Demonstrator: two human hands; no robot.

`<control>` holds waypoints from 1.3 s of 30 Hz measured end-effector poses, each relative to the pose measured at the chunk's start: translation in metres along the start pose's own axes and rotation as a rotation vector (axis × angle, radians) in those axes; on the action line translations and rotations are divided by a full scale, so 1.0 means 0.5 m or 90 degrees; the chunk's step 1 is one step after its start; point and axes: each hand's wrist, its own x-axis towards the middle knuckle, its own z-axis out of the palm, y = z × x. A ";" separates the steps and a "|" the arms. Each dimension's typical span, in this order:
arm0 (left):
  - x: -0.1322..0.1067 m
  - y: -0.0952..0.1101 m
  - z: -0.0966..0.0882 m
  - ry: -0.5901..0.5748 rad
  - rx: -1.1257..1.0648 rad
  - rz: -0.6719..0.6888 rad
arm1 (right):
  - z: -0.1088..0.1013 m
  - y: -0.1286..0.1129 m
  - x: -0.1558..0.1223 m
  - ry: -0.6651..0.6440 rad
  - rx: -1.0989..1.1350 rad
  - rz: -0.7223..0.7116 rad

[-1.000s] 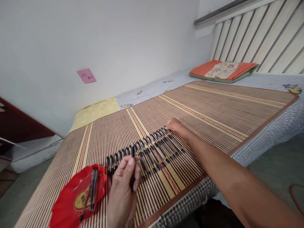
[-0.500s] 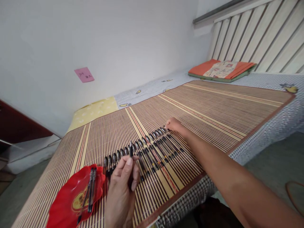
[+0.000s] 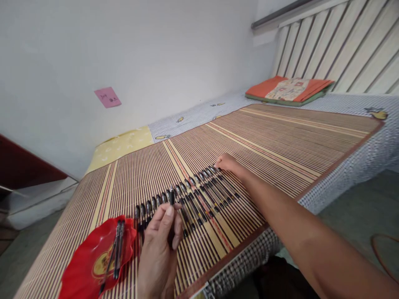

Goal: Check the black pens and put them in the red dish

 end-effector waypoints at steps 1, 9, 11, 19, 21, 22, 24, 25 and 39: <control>0.001 -0.001 0.000 -0.001 0.001 0.001 | -0.003 -0.001 -0.001 -0.016 0.011 0.010; 0.016 -0.021 0.002 -0.002 0.010 -0.011 | -0.035 -0.032 -0.040 0.025 0.185 0.027; 0.021 -0.027 0.002 0.013 0.006 -0.001 | -0.043 -0.058 -0.081 0.045 0.262 -0.011; 0.026 -0.053 -0.004 0.084 0.122 0.132 | -0.025 -0.202 -0.319 -0.186 0.812 -0.244; 0.020 -0.053 -0.001 0.111 0.199 0.174 | -0.019 -0.223 -0.343 -0.179 0.864 -0.214; 0.017 -0.052 0.001 0.122 0.241 0.192 | -0.017 -0.230 -0.349 -0.160 0.877 -0.200; 0.012 -0.050 0.003 0.148 0.314 0.225 | -0.016 -0.239 -0.353 -0.116 0.889 -0.183; 0.011 -0.051 0.004 0.161 0.338 0.240 | -0.015 -0.243 -0.354 -0.096 0.889 -0.180; 0.009 -0.034 0.002 0.016 0.386 0.225 | 0.002 -0.251 -0.361 -0.030 0.871 -0.187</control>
